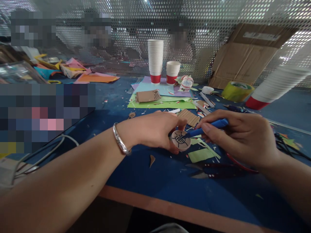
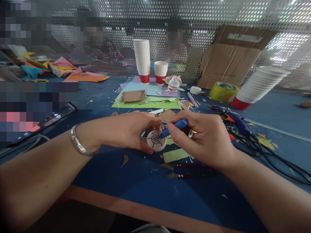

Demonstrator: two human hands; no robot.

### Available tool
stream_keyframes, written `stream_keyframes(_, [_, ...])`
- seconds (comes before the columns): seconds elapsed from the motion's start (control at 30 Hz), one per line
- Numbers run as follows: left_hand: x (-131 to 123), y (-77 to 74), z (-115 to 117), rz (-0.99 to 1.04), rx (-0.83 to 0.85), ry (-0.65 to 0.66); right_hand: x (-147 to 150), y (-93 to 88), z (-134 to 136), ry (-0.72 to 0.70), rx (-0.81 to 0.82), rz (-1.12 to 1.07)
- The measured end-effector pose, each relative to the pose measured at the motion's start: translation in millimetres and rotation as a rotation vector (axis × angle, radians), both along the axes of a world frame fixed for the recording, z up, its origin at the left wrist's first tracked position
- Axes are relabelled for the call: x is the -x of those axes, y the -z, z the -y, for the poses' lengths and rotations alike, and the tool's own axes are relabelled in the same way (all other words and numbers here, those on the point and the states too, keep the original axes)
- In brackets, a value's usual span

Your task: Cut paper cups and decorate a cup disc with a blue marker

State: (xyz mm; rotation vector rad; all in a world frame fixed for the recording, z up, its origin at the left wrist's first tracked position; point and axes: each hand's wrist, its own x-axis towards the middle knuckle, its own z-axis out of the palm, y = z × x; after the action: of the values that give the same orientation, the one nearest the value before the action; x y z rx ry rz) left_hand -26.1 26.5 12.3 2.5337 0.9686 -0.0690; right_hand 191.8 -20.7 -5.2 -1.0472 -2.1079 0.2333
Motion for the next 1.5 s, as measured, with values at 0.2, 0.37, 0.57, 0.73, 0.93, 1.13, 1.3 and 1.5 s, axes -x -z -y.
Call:
stream_keyframes(0.2, [-0.1,-0.9,0.6,-0.006,0.000,0.004,-0.3,0.2,0.4,0.042,-0.040,0.030])
stream_keyframes(0.37, [0.2,-1.7,0.9,-0.011,0.000,-0.002,0.5,0.6,2.5,0.036,-0.029,-0.013])
stream_keyframes(0.57, [-0.7,-3.3,1.5,-0.024,0.021,-0.030,3.6,1.6,5.3,-0.056,0.036,-0.040])
stream_keyframes(0.73, [-0.2,-4.3,1.7,-0.009,0.023,-0.018,4.1,1.7,5.1,-0.061,0.044,-0.002])
stream_keyframes(0.93, [-0.6,-3.4,1.0,-0.013,0.018,-0.022,2.0,2.0,4.0,-0.039,0.068,-0.004])
stream_keyframes(1.13, [0.0,-1.5,0.0,0.005,0.006,0.011,0.1,-0.4,2.2,0.016,0.034,0.019])
stream_keyframes(1.3, [-0.1,-2.1,0.9,-0.006,0.001,0.002,-0.3,1.3,1.6,0.041,0.025,-0.005])
stream_keyframes(1.5, [-0.3,-2.6,1.3,-0.011,0.019,-0.004,-2.8,1.6,0.4,0.045,0.010,0.017])
